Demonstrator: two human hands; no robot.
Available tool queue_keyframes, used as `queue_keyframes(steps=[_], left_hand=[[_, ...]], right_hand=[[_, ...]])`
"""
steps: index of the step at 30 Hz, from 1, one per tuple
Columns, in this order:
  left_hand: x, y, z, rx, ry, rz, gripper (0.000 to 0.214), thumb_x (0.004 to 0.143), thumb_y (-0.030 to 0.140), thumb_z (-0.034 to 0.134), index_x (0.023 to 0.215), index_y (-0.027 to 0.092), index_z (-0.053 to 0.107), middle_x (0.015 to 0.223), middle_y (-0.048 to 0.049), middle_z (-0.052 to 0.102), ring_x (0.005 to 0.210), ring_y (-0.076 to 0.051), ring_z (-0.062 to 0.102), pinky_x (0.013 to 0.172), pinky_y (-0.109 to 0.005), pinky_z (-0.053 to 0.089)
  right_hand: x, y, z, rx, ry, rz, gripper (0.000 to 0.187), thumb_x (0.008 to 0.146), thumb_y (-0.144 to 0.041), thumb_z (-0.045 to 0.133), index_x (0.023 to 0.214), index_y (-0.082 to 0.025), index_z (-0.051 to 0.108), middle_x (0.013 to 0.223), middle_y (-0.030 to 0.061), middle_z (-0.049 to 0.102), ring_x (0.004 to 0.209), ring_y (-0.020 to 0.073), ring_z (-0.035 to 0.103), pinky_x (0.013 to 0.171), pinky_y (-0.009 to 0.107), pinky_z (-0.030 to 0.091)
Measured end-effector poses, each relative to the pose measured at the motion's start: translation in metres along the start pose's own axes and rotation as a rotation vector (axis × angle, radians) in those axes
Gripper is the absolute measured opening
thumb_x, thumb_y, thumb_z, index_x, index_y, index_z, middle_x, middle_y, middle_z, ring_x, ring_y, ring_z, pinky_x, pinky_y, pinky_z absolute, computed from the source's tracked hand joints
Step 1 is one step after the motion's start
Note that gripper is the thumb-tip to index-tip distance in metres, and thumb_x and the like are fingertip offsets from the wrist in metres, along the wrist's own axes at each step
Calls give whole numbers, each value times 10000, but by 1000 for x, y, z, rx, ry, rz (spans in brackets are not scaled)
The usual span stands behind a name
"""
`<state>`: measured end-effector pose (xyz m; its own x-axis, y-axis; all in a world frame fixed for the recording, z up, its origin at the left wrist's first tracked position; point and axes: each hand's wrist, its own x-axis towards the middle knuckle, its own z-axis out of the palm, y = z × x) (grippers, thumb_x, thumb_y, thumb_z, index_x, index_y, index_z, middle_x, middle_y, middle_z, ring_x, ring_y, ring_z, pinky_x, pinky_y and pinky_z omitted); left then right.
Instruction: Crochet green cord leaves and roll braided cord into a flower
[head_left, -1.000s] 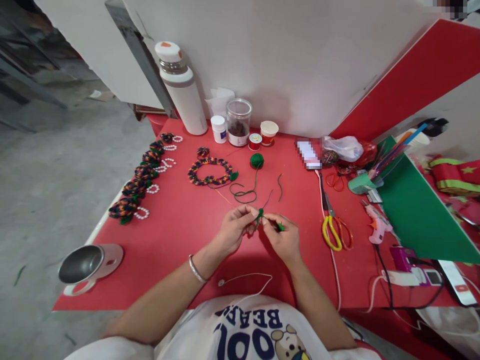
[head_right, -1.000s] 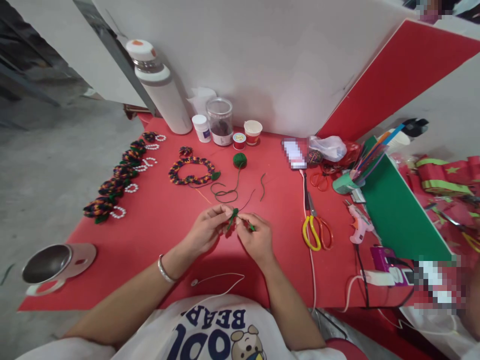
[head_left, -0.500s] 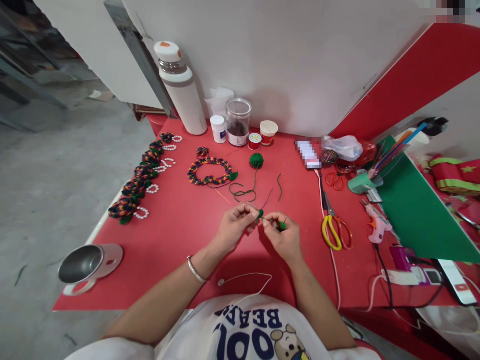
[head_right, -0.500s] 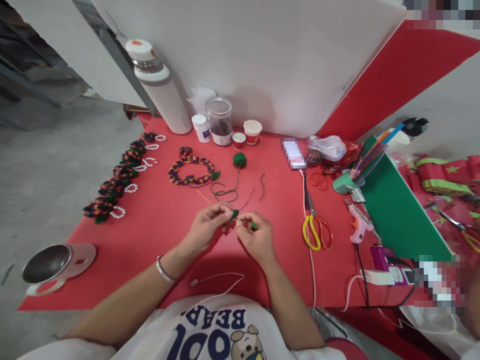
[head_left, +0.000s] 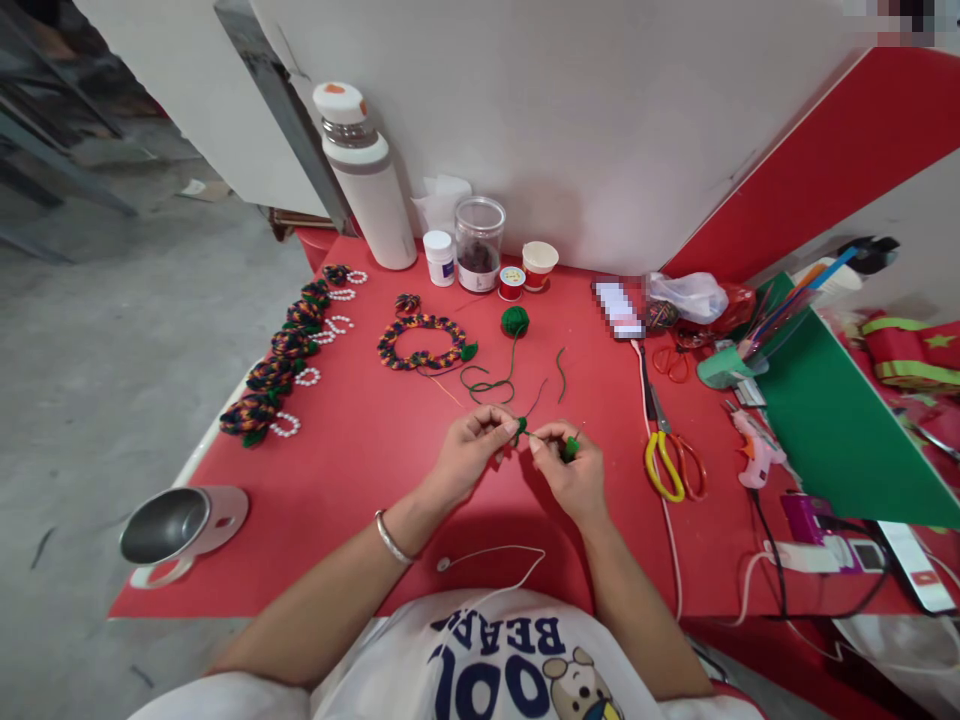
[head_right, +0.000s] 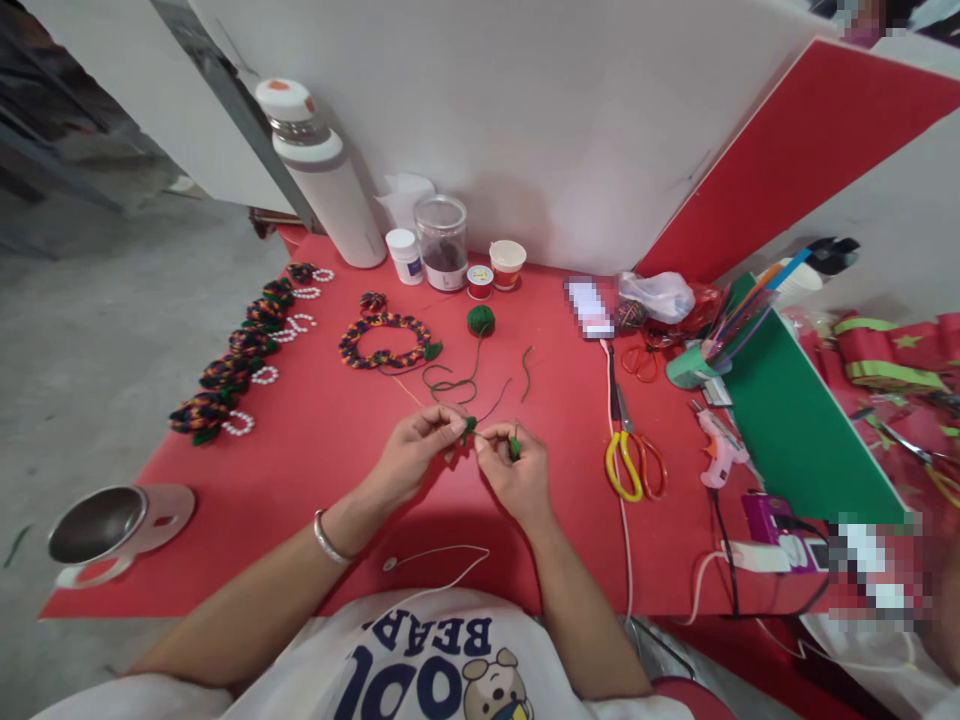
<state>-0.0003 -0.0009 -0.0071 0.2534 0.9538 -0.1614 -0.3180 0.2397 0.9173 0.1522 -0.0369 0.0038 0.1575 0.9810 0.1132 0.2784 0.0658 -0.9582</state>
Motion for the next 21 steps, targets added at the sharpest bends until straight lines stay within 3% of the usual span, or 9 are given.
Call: queue_keyframes(steps=[2, 7, 9, 13, 15, 19, 21], left_hand=[[0, 0, 0, -49, -8, -48, 288, 782, 413, 771, 773, 162, 632, 660, 3, 588, 504, -89, 484, 480, -223, 376], [-2, 3, 1, 73, 16, 80, 283, 762, 390, 800, 723, 151, 654, 835, -38, 634, 631, -96, 555, 571, -225, 457], [-2, 2, 1, 63, -16, 51, 282, 766, 396, 796, 741, 150, 660, 847, -47, 643, 628, -102, 568, 554, -226, 460], [-2, -2, 1, -61, -73, -74, 306, 779, 434, 775, 830, 159, 651, 702, -15, 624, 516, -103, 545, 453, -217, 409], [-1, -2, 0, -64, -61, -65, 306, 789, 436, 766, 823, 161, 637, 671, -7, 620, 512, -102, 549, 451, -210, 409], [0, 1, 1, 62, -16, -6, 315, 797, 441, 759, 783, 156, 626, 585, 10, 605, 471, -87, 523, 451, -198, 414], [0, 2, 1, 115, 6, 17, 319, 779, 434, 774, 774, 152, 626, 558, 16, 601, 454, -85, 523, 444, -195, 417]], right_hand=[[1, -3, -1, 28, -9, 33, 170, 856, -350, 653, 799, -190, 653, 594, -49, 504, 494, 94, 381, 482, 227, 328], [3, -3, -2, -9, -45, -3, 214, 848, -401, 695, 802, -192, 683, 699, -9, 585, 589, 112, 460, 541, 233, 385], [4, 1, -1, 84, -52, 26, 258, 868, -434, 675, 772, -195, 665, 674, -9, 557, 606, 117, 476, 549, 233, 398], [7, 8, -2, 467, -145, 268, 394, 809, -593, 694, 779, -223, 560, 556, -81, 403, 417, 68, 255, 385, 201, 242], [8, 8, -3, 531, -146, 312, 429, 795, -635, 686, 801, -228, 550, 560, -89, 392, 399, 58, 205, 366, 196, 202], [8, 2, -5, 220, -75, 145, 326, 811, -516, 721, 894, -206, 667, 665, -36, 533, 501, 85, 389, 463, 215, 345], [7, 0, -5, 49, -81, 55, 243, 829, -438, 716, 820, -195, 694, 701, -9, 577, 595, 112, 467, 555, 237, 409]])
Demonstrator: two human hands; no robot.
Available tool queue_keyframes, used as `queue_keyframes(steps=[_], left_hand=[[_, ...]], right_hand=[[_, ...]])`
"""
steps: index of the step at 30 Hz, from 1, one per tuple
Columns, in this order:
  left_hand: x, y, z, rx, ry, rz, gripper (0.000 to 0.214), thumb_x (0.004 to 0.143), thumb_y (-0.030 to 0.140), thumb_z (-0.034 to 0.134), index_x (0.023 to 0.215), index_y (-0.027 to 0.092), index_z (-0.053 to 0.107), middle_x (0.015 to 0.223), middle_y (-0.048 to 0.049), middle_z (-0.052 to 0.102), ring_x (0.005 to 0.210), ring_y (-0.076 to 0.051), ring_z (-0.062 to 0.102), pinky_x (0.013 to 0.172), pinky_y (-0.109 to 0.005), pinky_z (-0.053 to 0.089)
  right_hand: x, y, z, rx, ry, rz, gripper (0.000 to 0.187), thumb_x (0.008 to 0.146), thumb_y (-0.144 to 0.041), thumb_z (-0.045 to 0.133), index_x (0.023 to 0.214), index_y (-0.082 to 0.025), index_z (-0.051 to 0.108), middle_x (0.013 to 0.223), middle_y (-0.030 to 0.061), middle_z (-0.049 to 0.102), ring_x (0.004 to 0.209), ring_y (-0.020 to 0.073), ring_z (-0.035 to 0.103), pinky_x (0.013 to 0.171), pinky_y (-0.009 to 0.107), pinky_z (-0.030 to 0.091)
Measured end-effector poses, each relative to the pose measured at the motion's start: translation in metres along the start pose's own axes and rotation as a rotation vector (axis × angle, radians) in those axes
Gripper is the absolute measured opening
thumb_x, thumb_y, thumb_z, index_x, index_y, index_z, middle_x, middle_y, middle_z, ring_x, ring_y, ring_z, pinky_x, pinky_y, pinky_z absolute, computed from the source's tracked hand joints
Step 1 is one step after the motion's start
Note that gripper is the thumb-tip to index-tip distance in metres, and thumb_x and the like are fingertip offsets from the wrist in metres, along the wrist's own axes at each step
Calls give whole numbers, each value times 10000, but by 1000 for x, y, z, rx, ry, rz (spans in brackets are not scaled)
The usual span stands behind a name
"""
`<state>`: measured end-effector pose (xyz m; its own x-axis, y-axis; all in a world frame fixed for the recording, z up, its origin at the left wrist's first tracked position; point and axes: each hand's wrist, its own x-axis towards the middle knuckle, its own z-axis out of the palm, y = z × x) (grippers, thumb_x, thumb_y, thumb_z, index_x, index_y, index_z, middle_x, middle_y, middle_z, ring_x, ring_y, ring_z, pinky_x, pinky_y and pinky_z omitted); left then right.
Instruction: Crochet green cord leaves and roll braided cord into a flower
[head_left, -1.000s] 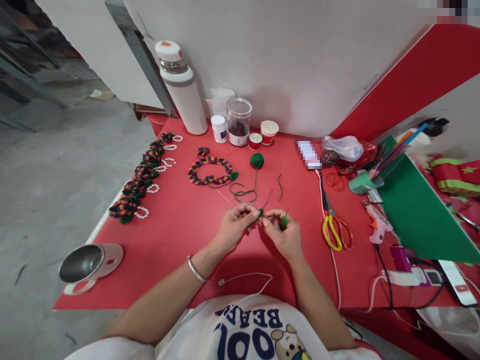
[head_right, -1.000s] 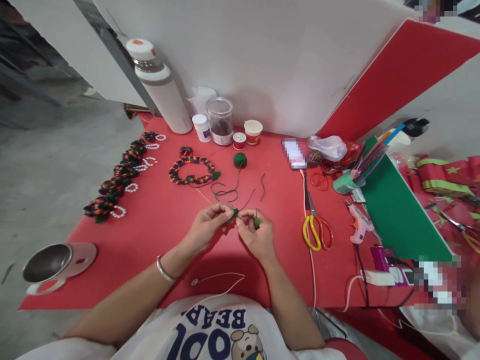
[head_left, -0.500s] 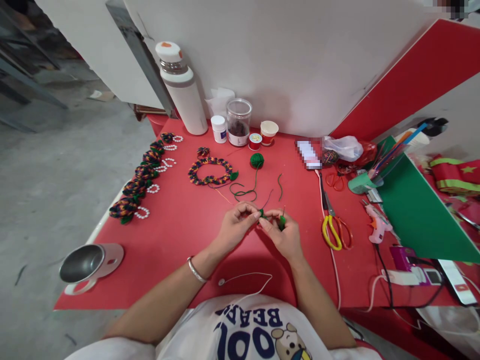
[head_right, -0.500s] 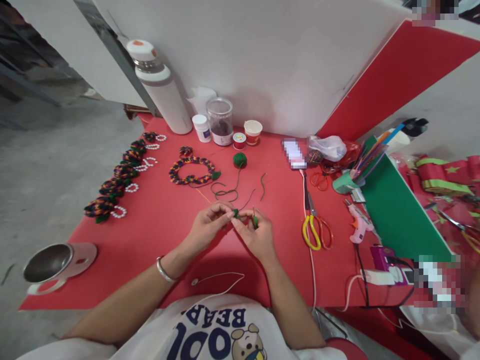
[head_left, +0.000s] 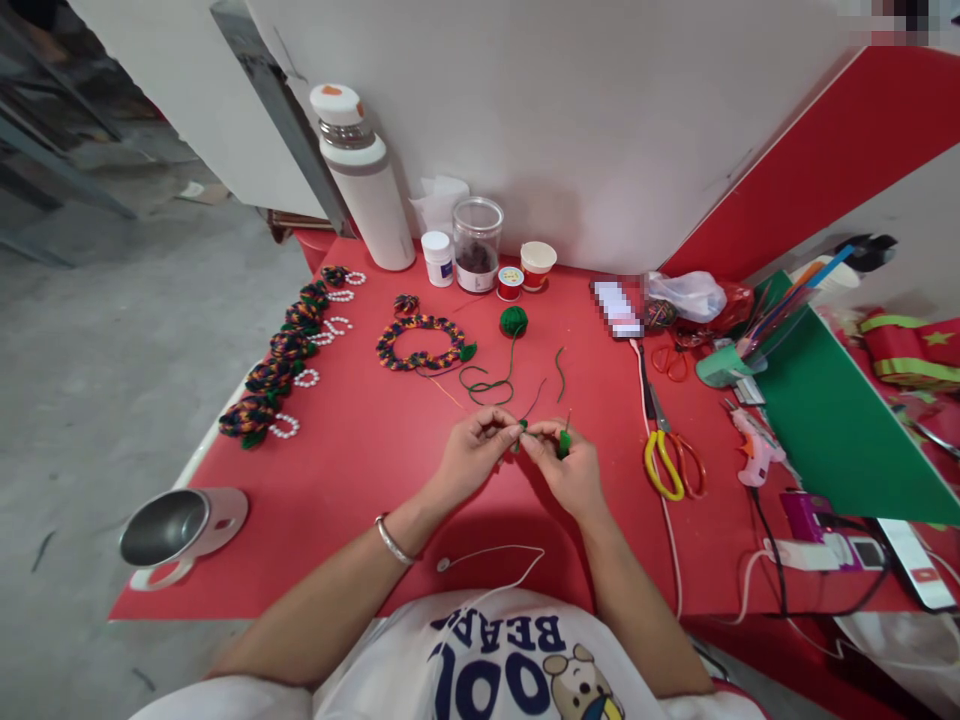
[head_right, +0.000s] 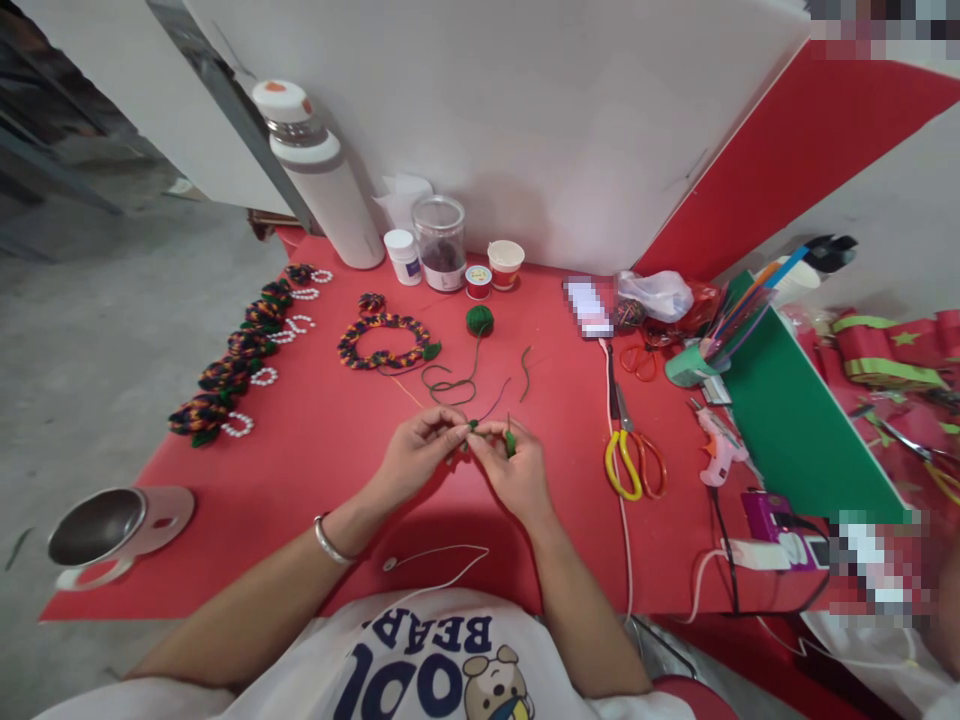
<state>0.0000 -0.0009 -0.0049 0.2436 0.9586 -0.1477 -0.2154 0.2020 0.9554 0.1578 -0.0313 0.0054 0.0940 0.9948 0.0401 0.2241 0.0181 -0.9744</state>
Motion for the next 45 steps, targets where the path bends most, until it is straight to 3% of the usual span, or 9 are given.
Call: queue_keyframes(steps=[4, 9, 13, 18, 24, 30, 36, 40, 45], left_hand=[[-1, -1, 1, -81, -13, -42, 325, 743, 413, 806, 798, 161, 609, 534, 28, 602, 419, -95, 531, 410, -198, 423], [0, 0, 1, -253, -34, -108, 362, 716, 410, 829, 816, 172, 576, 541, 33, 617, 391, -88, 508, 381, -195, 414], [2, 3, 0, -301, -29, -140, 368, 715, 417, 829, 825, 177, 574, 528, 41, 606, 378, -79, 490, 366, -182, 382], [0, 2, 0, -141, 0, -73, 352, 715, 408, 834, 802, 164, 595, 524, 31, 611, 403, -88, 526, 392, -190, 425], [-2, 0, 2, -144, -58, -59, 352, 730, 429, 822, 811, 163, 605, 527, 32, 606, 400, -90, 522, 394, -200, 435], [-1, -3, 2, -155, -67, -47, 332, 748, 409, 808, 827, 166, 597, 551, 27, 622, 422, -92, 535, 421, -204, 447], [-1, 0, 0, -52, -8, -2, 310, 766, 402, 785, 822, 162, 596, 567, 13, 645, 443, -100, 563, 444, -206, 453], [-2, 1, 0, -20, -31, 7, 299, 758, 379, 796, 816, 154, 608, 573, 12, 644, 482, -108, 599, 476, -205, 466], [-3, 1, 1, -92, -66, -60, 303, 766, 379, 791, 837, 156, 599, 601, -18, 681, 483, -121, 608, 458, -208, 457]], right_hand=[[0, 6, 4, 97, 9, 32, 281, 848, -460, 680, 746, -201, 643, 636, -21, 542, 572, 119, 469, 534, 239, 412], [1, 14, 6, 457, -6, 252, 373, 779, -562, 731, 862, -218, 613, 561, -88, 428, 399, 62, 249, 367, 203, 231], [1, 13, 2, 380, -44, 197, 411, 747, -504, 789, 1015, -215, 672, 789, -16, 627, 490, 68, 418, 439, 206, 339], [0, 9, 2, 171, -28, 100, 292, 808, -467, 741, 785, -180, 692, 695, 1, 612, 605, 114, 508, 545, 232, 423], [1, 8, 8, 643, -70, 340, 385, 680, -512, 821, 805, -222, 601, 522, -107, 358, 399, 46, 175, 362, 185, 171], [3, 0, 3, 864, -198, 390, 353, 693, -480, 843, 780, -222, 619, 673, -70, 454, 442, 26, 102, 368, 165, 84], [4, 1, -1, 752, -90, 320, 480, 682, -506, 862, 1046, -229, 716, 707, -60, 518, 428, 16, 188, 354, 177, 125], [1, 5, 4, 566, -18, 318, 339, 687, -434, 876, 823, -178, 699, 570, -75, 461, 422, 29, 261, 366, 183, 188], [5, 6, 5, 732, 5, 357, 444, 623, -515, 889, 758, -212, 594, 469, -134, 304, 391, 35, 165, 354, 175, 138]])
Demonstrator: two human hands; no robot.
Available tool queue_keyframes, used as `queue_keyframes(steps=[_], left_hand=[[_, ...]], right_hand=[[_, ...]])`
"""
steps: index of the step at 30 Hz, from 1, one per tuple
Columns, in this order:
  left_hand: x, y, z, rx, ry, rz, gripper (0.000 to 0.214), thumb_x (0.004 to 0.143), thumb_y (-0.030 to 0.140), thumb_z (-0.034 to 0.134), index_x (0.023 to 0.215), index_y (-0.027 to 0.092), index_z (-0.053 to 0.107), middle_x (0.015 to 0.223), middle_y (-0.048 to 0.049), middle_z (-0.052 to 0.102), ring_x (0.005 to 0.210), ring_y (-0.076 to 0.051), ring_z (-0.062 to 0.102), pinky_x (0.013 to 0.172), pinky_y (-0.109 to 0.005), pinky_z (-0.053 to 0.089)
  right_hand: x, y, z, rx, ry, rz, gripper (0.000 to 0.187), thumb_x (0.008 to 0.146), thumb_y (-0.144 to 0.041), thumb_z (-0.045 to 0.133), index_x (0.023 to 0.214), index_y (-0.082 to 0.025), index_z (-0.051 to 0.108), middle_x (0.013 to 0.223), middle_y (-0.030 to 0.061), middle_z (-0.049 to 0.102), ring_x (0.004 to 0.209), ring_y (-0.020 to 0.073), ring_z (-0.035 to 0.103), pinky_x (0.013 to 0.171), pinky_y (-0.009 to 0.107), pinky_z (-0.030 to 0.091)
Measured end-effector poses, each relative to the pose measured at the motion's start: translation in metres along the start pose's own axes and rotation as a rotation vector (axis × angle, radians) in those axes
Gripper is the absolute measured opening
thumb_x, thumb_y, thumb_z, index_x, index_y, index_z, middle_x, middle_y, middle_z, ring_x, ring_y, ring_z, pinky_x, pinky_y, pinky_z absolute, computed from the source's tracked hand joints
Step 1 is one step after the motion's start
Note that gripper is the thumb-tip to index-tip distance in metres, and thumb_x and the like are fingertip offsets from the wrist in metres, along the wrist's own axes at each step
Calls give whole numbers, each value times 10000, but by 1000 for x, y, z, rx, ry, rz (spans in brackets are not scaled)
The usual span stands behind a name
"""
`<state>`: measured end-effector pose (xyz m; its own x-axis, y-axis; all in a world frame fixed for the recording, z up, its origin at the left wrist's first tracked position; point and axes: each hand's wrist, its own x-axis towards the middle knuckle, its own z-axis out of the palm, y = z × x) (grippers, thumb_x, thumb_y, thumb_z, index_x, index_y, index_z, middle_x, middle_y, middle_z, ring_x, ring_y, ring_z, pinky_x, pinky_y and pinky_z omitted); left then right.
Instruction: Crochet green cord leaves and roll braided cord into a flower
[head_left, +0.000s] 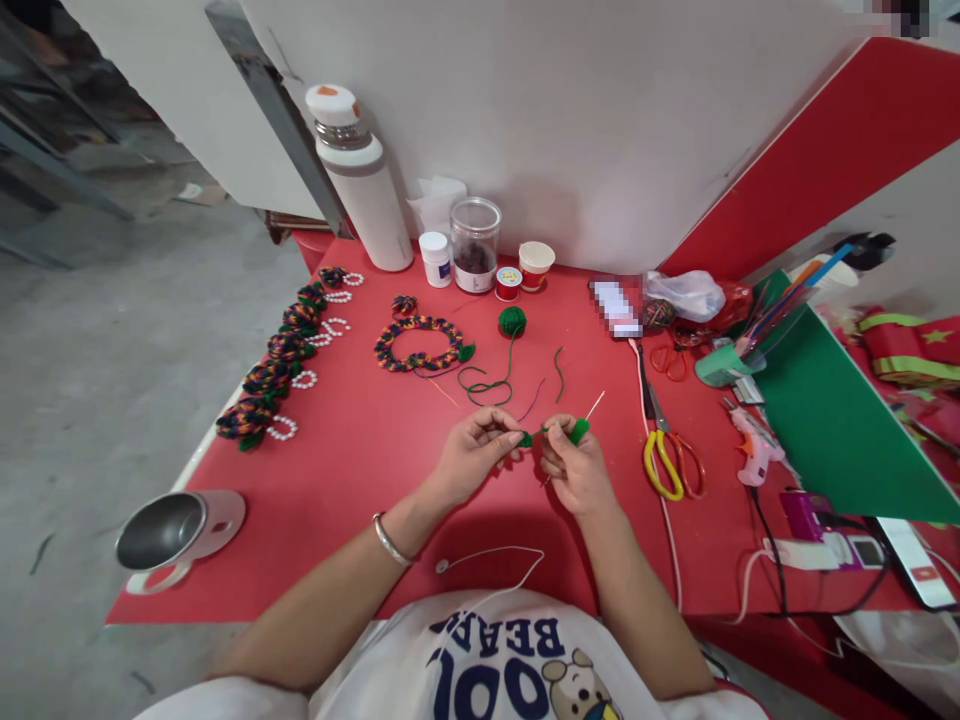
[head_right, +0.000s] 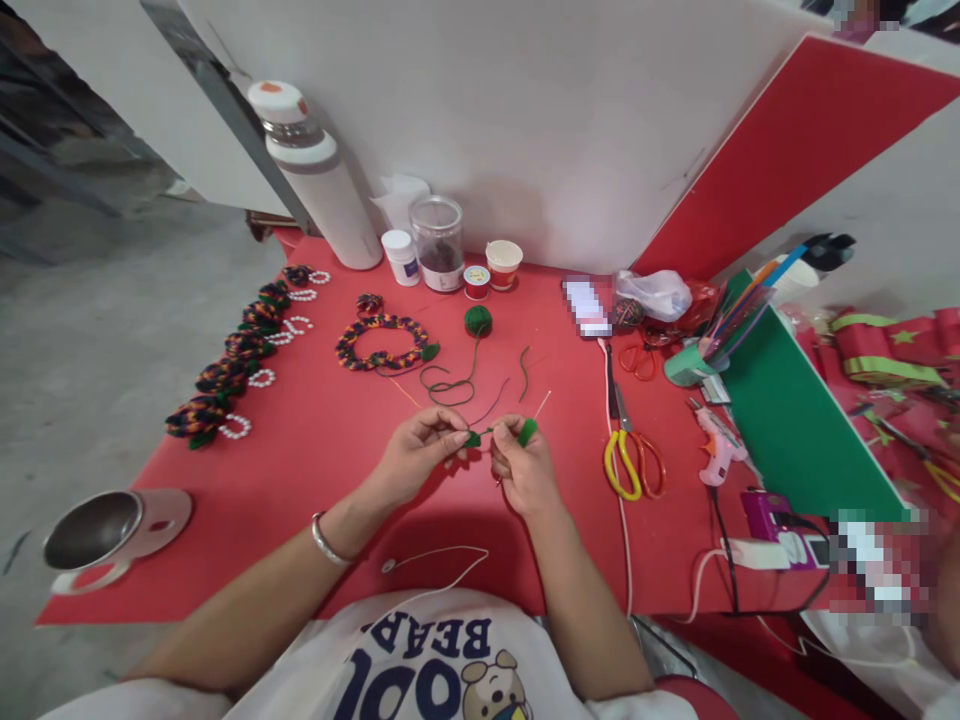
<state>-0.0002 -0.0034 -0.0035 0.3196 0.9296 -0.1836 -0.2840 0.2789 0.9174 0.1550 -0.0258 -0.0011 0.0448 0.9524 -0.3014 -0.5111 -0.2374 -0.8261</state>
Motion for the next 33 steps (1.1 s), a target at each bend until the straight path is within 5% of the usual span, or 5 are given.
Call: queue_keyframes(steps=[8, 14, 17, 26, 33], left_hand=[[1, 0, -2, -84, 48, -1, 323, 754, 336, 804, 927, 165, 592, 704, -41, 715, 609, -172, 688, 484, -220, 482], [0, 8, -1, -54, 36, -5, 304, 713, 291, 825, 885, 157, 613, 722, -21, 693, 629, -151, 682, 543, -229, 507], [0, 12, 0, -36, 0, 2, 295, 658, 227, 854, 837, 147, 634, 726, -4, 680, 639, -116, 660, 621, -230, 527], [3, 5, -3, -182, -126, -242, 378, 736, 401, 811, 946, 135, 642, 671, -50, 699, 536, -155, 650, 407, -204, 451], [2, 2, -3, -215, -88, -230, 299, 690, 309, 842, 774, 134, 615, 625, -34, 691, 441, -96, 572, 395, -183, 435]], right_hand=[[-1, -3, -10, -509, 225, -309, 285, 786, -451, 776, 826, -186, 678, 665, -34, 561, 548, 82, 419, 495, 207, 354], [-2, -7, -3, -133, 15, -1, 444, 724, -386, 810, 1105, -204, 673, 779, -41, 623, 400, 9, 241, 354, 181, 182], [-2, -8, 2, -42, -27, 102, 499, 643, -306, 874, 1091, -206, 679, 751, -57, 611, 391, 2, 293, 336, 159, 181], [0, -9, 4, 62, 39, 87, 466, 583, -173, 886, 1005, -219, 695, 760, -63, 620, 402, -2, 340, 325, 130, 208], [0, -5, 4, 56, 56, 68, 396, 566, -194, 889, 924, -192, 720, 746, -51, 634, 391, -12, 319, 328, 139, 195]])
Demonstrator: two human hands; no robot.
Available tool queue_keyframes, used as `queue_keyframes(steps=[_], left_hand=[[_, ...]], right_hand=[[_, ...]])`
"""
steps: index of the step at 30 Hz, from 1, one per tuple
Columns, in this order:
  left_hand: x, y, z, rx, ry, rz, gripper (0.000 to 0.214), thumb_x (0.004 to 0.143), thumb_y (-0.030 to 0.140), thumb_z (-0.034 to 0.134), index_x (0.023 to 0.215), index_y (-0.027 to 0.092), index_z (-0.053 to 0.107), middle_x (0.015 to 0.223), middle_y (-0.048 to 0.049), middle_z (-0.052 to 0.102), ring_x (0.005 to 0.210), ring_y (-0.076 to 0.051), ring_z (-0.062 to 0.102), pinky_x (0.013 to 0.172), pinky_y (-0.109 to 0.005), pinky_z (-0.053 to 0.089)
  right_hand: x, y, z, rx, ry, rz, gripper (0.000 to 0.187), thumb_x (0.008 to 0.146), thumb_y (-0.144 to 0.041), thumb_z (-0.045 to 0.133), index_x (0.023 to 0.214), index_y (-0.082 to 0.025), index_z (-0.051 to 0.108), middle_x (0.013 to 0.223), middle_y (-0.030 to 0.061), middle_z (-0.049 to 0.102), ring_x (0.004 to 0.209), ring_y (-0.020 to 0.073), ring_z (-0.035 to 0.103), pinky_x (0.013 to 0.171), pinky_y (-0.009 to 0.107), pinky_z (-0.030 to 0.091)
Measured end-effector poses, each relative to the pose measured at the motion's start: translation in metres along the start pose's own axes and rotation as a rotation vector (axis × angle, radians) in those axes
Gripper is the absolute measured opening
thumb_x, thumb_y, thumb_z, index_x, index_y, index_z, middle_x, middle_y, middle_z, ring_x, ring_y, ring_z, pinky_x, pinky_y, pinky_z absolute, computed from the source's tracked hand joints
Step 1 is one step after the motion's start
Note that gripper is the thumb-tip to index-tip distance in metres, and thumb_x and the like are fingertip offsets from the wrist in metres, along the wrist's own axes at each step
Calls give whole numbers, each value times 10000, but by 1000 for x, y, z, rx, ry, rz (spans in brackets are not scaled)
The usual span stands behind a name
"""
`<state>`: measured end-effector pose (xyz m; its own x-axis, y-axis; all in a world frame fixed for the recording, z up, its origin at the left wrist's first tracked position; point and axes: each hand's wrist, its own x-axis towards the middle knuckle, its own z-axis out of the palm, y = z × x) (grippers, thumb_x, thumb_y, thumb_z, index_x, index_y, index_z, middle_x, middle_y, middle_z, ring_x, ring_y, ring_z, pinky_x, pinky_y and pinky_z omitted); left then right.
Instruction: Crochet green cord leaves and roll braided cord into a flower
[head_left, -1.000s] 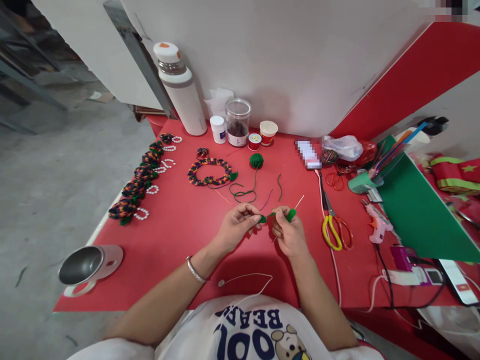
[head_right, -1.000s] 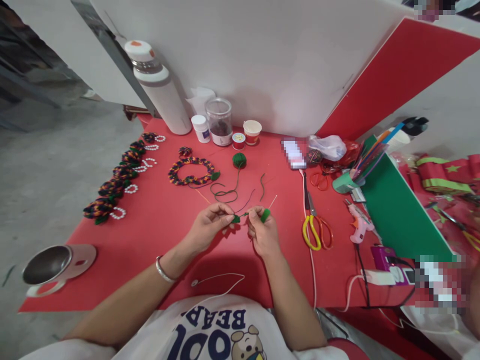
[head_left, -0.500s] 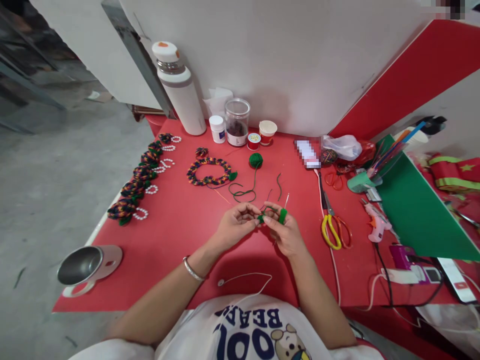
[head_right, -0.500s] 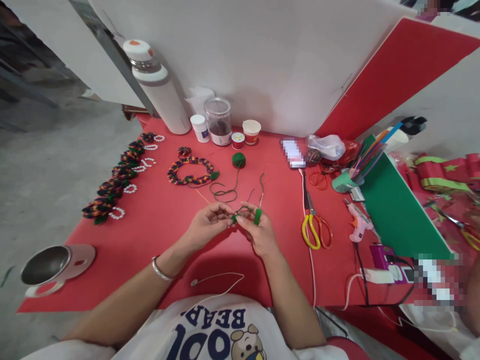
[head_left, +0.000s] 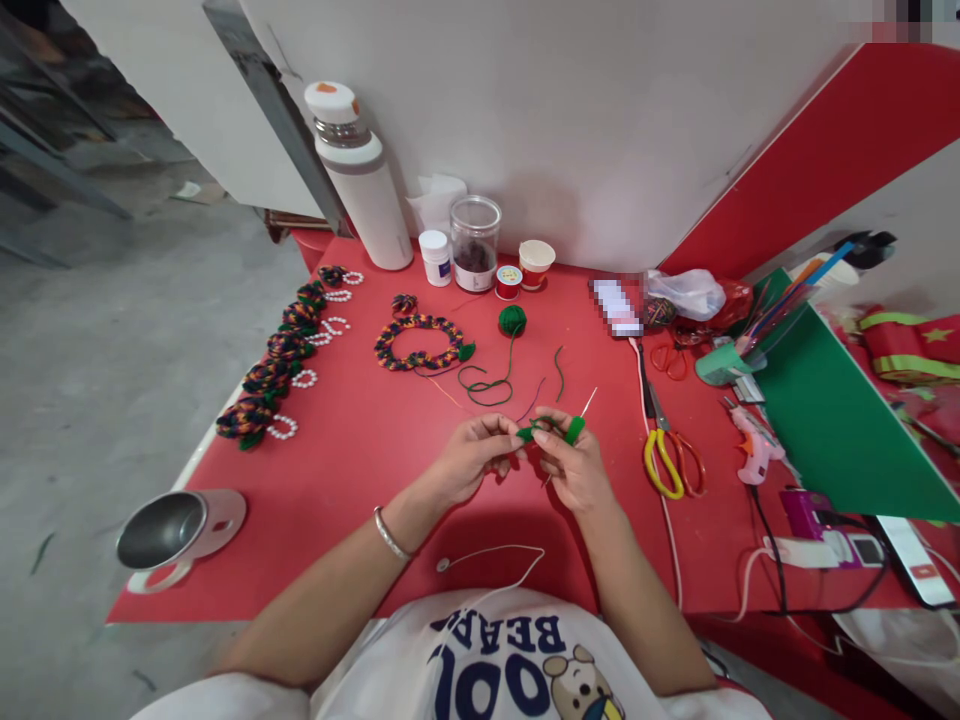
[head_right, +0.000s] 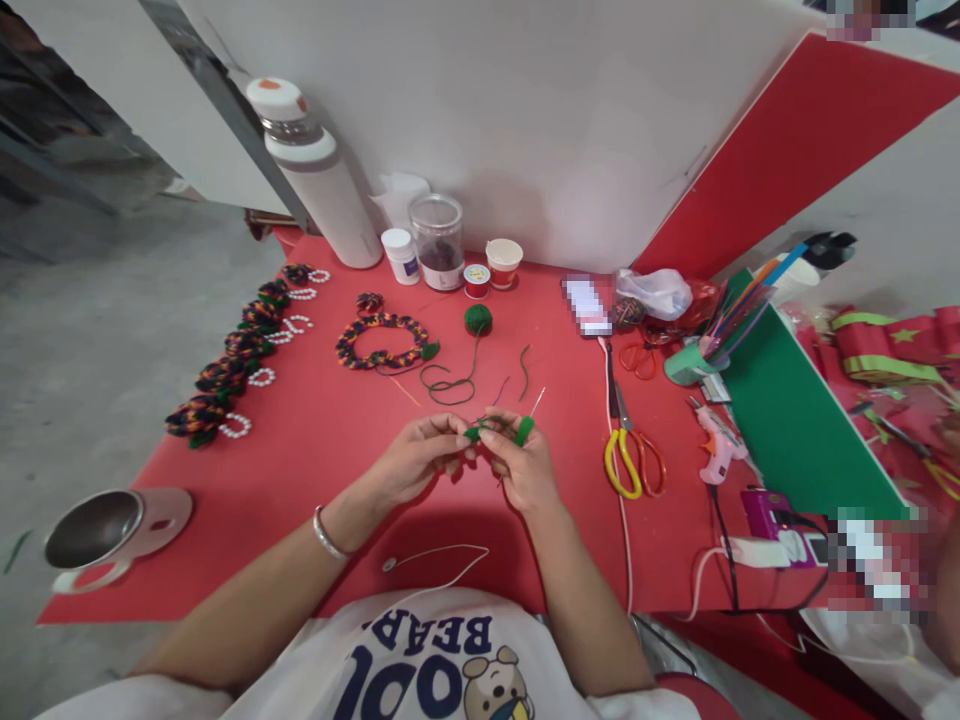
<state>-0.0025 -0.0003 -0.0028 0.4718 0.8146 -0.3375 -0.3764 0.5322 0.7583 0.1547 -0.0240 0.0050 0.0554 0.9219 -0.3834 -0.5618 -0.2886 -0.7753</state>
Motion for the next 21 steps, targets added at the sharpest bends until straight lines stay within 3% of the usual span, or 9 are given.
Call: queue_keyframes(steps=[6, 11, 15, 21], left_hand=[[-1, 1, 1, 10, -9, -47, 349, 674, 348, 854, 836, 127, 638, 612, -53, 694, 457, -138, 614, 357, -189, 437], [0, 3, 1, 33, 10, 2, 365, 668, 360, 870, 797, 125, 622, 608, -42, 687, 392, -107, 562, 335, -191, 426], [1, 7, -1, 20, 27, 30, 384, 662, 367, 872, 820, 135, 610, 607, -29, 683, 387, -117, 569, 328, -200, 439], [2, 9, -2, 26, 54, 42, 373, 666, 350, 872, 828, 138, 611, 587, -6, 670, 363, -92, 537, 331, -184, 437]], right_hand=[[0, 4, 1, -103, 0, 2, 391, 568, -312, 908, 887, -175, 726, 637, -44, 647, 367, 10, 310, 337, 168, 219], [3, 6, -3, -135, 82, -108, 376, 630, -473, 879, 765, -163, 713, 455, -91, 450, 365, 23, 246, 350, 181, 173], [4, 2, -3, -114, 132, -170, 390, 602, -481, 894, 720, -168, 692, 497, -82, 475, 380, 16, 238, 355, 182, 160], [2, -2, -1, -82, 111, -138, 400, 597, -467, 890, 763, -175, 673, 580, -64, 537, 389, 13, 250, 350, 182, 150]])
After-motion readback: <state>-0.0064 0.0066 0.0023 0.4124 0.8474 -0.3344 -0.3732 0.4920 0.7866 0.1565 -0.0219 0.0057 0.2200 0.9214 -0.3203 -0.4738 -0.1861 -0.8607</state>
